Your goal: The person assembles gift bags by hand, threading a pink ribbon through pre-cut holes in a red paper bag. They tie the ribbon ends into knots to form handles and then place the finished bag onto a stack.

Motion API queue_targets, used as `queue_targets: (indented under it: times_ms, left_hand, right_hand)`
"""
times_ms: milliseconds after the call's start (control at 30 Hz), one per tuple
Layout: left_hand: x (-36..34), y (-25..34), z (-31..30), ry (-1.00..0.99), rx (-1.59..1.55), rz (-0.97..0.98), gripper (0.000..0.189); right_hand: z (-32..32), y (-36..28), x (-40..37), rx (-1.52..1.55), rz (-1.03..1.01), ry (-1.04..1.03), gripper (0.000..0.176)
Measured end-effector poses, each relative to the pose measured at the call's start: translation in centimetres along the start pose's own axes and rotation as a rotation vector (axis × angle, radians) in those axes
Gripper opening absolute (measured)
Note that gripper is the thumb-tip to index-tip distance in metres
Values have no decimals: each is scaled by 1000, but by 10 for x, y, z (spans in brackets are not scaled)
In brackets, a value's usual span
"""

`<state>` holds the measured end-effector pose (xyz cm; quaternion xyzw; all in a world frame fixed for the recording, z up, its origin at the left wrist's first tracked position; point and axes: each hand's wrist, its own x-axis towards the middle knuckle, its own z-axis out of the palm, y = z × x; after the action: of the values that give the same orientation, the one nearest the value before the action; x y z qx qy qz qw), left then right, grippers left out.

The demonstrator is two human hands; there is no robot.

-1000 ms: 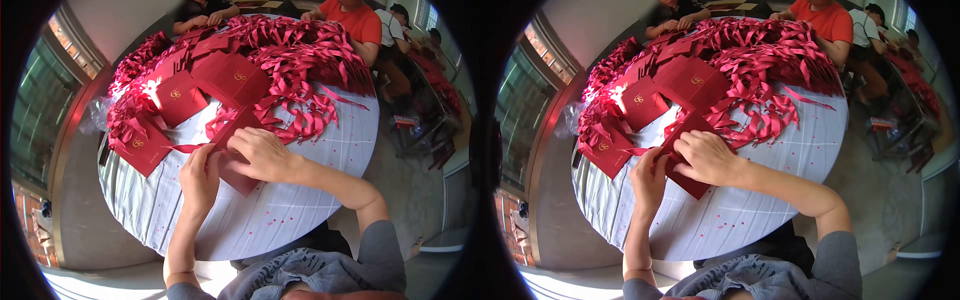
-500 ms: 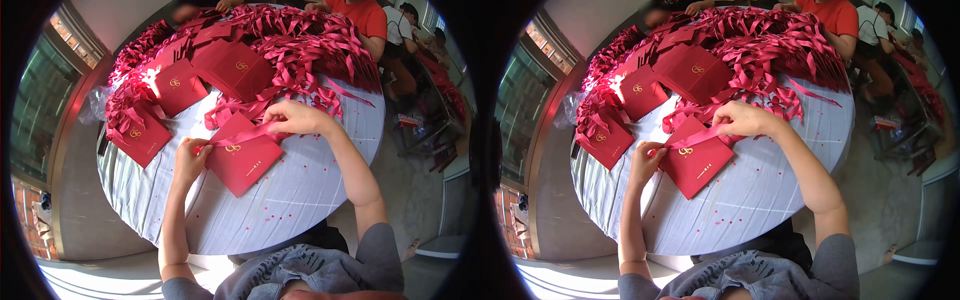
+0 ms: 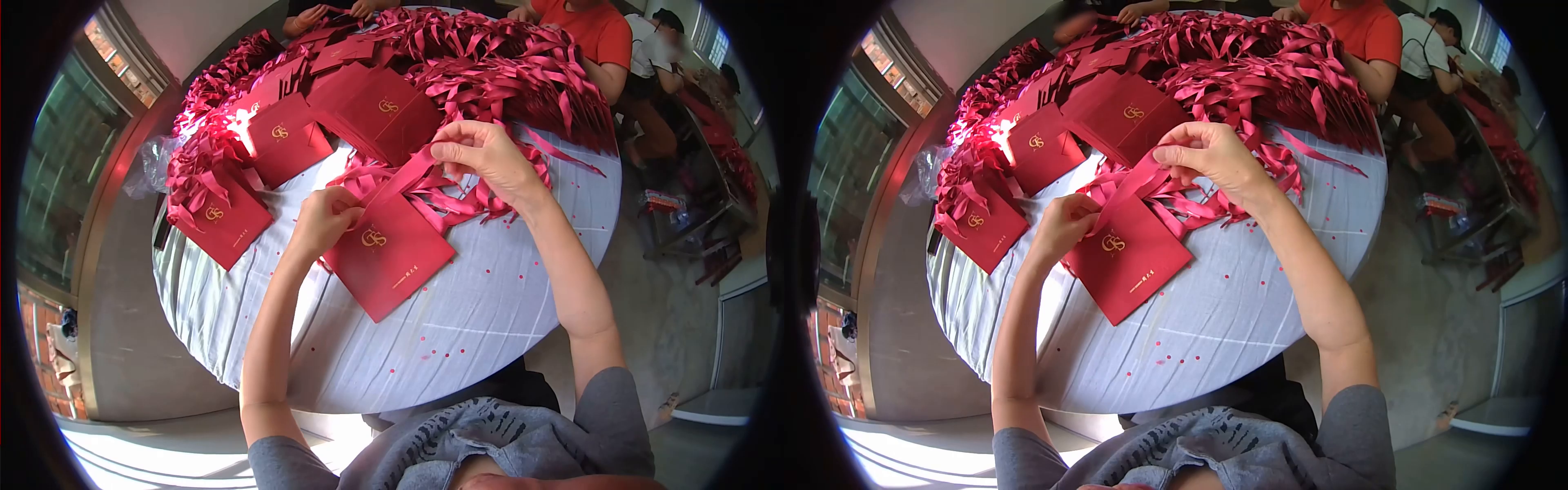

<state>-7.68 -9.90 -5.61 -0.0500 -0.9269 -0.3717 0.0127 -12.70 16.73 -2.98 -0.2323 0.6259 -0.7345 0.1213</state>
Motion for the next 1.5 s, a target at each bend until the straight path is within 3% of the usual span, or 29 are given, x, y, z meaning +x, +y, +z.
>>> queue_targets:
  times_ms: [67, 133, 167, 233, 333, 433, 500, 533, 700, 767, 867, 1167, 1233, 1367, 1500]
  left_hand:
    - [3, -5, -1, -52, -76, -2, 14]
    - [3, 5, -6, -69, -360, 43, 16]
    - [3, 10, -9, -85, -345, 60, 18]
    - [0, 28, -13, -81, -376, 85, 18]
    - [-3, 41, -15, -69, -399, 144, 18]
    - [-8, 47, -14, -77, -418, 177, 18]
    - [-13, 51, -17, -89, -440, 163, 18]
    - [-15, 55, -18, -88, -408, 164, 18]
    - [-20, 63, -16, -90, -378, 185, 18]
    - [-23, 68, -16, -86, -348, 199, 18]
    - [-26, 71, -15, -71, -359, 214, 19]
    - [-41, 89, -11, 23, -150, 341, 21]
    - [-43, 93, -9, 68, -68, 416, 21]
    - [-48, 99, -8, 96, -41, 470, 22]
    - [-51, 100, -8, 103, 20, 528, 22]
  right_hand:
    - [0, 5, 3, 85, -31, -32, 14]
    - [14, 0, 0, 493, -136, -5, 13]
    - [18, -7, -4, 606, -134, -43, 13]
    - [22, -10, -10, 623, -117, -152, 16]
    - [37, -23, -24, 208, -20, -222, 21]
    - [49, -5, -27, -185, -119, -225, 22]
    - [49, -8, -30, -376, 5, -246, 22]
    - [54, -12, -34, -314, 138, -227, 24]
    - [57, -12, -36, -397, 158, -202, 28]
    - [52, 0, -33, -537, -42, -221, 30]
    - [57, -9, -36, -492, 25, -174, 38]
    - [50, -22, -38, -470, 152, -234, 37]
    - [49, -23, -38, -306, 283, -257, 36]
    - [47, -17, -39, -61, 352, -278, 32]
    - [44, -14, -38, -8, 372, -285, 30]
